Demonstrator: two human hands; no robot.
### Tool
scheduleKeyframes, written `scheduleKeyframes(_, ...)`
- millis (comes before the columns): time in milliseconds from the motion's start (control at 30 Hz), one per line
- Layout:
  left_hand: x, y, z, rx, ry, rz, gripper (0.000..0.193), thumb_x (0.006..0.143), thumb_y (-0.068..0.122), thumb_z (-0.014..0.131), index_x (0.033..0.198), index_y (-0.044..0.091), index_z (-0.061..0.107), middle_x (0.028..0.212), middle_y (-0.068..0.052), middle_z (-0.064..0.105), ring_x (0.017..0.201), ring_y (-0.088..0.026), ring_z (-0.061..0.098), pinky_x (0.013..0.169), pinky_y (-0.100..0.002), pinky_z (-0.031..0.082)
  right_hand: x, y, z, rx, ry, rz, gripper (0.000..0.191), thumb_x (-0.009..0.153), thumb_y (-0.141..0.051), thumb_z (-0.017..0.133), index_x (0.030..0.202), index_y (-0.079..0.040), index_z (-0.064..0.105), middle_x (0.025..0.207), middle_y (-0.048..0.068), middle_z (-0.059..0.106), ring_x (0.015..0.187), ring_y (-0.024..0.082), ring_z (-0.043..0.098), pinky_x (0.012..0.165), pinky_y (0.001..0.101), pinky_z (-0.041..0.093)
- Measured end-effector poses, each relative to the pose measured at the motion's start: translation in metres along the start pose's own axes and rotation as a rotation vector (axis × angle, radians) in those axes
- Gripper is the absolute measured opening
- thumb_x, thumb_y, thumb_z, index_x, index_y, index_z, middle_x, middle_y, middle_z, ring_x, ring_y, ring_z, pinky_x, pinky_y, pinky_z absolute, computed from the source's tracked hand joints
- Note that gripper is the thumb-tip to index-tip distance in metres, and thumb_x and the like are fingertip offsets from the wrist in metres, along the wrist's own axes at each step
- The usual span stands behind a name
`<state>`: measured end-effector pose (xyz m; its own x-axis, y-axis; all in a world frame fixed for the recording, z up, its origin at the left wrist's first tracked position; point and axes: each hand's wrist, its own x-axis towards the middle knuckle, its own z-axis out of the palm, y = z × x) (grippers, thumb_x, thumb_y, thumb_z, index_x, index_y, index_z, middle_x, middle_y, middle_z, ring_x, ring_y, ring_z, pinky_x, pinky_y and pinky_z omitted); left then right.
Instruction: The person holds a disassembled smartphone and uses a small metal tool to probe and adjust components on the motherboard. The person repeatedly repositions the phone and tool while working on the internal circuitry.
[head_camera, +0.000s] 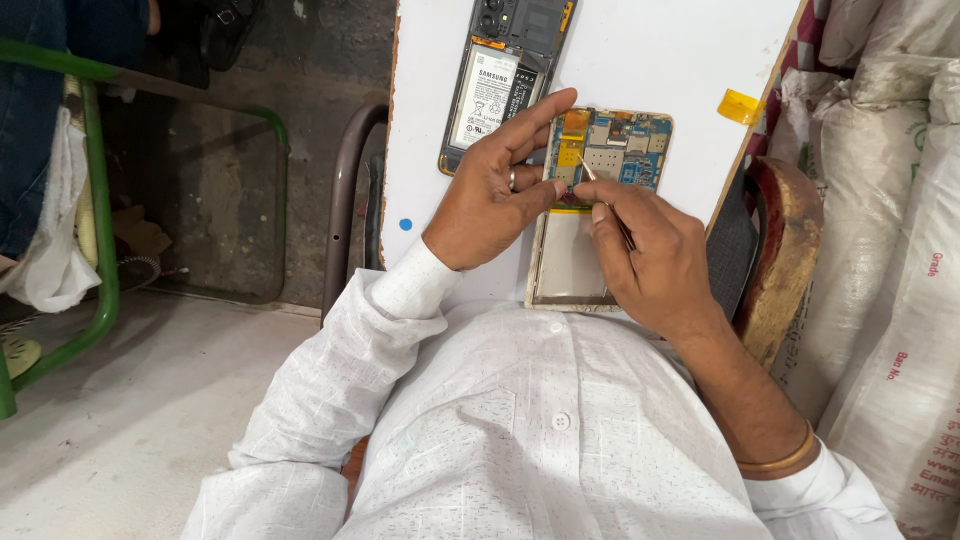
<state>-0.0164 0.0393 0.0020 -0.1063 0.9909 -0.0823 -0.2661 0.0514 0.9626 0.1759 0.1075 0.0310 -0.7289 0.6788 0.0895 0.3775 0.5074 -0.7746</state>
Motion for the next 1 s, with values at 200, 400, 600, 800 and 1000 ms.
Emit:
scheduleKeyframes(200, 0.0, 0.0, 0.0, -0.02, -0.003, -0.014, 0.072, 0.098, -0.017, 0.057, 0.161, 0.009, 0.032, 0.157, -0.018, 0.05, 0.133, -0.024, 0.065, 0.109, -0.035, 0.057, 0.004, 0.002, -0.003, -0.041, -0.008, -0.104, 0.018, 0.105, -0.004, 0.06, 0.121, -0.001, 0.068, 0.103, 0.015, 0.074, 0.068, 0.013, 0.069, 0.056, 0.0262, 0.054)
scheduleKeyframes(400, -0.001, -0.001, -0.001, -0.013, -0.009, 0.008, 0.073, 0.098, -0.017, 0.057, 0.162, 0.009, 0.032, 0.157, -0.018, 0.051, 0.133, -0.023, 0.064, 0.112, -0.034, 0.06, 0.013, 0.002, -0.01, -0.096, -0.066, -0.16, 0.02, 0.104, -0.003, 0.061, 0.123, -0.004, 0.068, 0.099, 0.012, 0.074, 0.066, 0.015, 0.068, 0.054, 0.028, 0.052)
scheduleKeyframes(600, -0.001, -0.002, 0.0, 0.027, 0.013, -0.028, 0.068, 0.1, -0.012, 0.058, 0.16, 0.009, 0.034, 0.153, -0.017, 0.055, 0.126, -0.022, 0.068, 0.105, -0.032, 0.064, 0.013, 0.002, -0.014, -0.047, -0.097, -0.09, 0.019, 0.102, -0.004, 0.062, 0.119, -0.003, 0.07, 0.089, 0.011, 0.072, 0.061, 0.016, 0.065, 0.054, 0.0307, 0.051)
scheduleKeyframes(800, 0.0, -0.003, 0.001, 0.057, 0.009, 0.031, 0.069, 0.1, -0.013, 0.058, 0.161, 0.008, 0.033, 0.154, -0.018, 0.054, 0.131, -0.021, 0.067, 0.107, -0.031, 0.064, 0.0, -0.005, -0.016, 0.007, -0.031, 0.037, 0.017, 0.101, -0.003, 0.06, 0.114, -0.002, 0.072, 0.089, 0.013, 0.074, 0.06, 0.013, 0.063, 0.055, 0.0286, 0.049)
scheduleKeyframes(1000, -0.001, 0.001, 0.001, 0.082, 0.029, -0.01, 0.069, 0.098, -0.012, 0.058, 0.16, 0.008, 0.034, 0.153, -0.018, 0.056, 0.124, -0.02, 0.068, 0.099, -0.029, 0.064, 0.003, -0.008, -0.008, 0.035, -0.002, 0.049, 0.018, 0.103, -0.003, 0.06, 0.116, -0.001, 0.071, 0.089, 0.013, 0.073, 0.064, 0.012, 0.065, 0.059, 0.0274, 0.051)
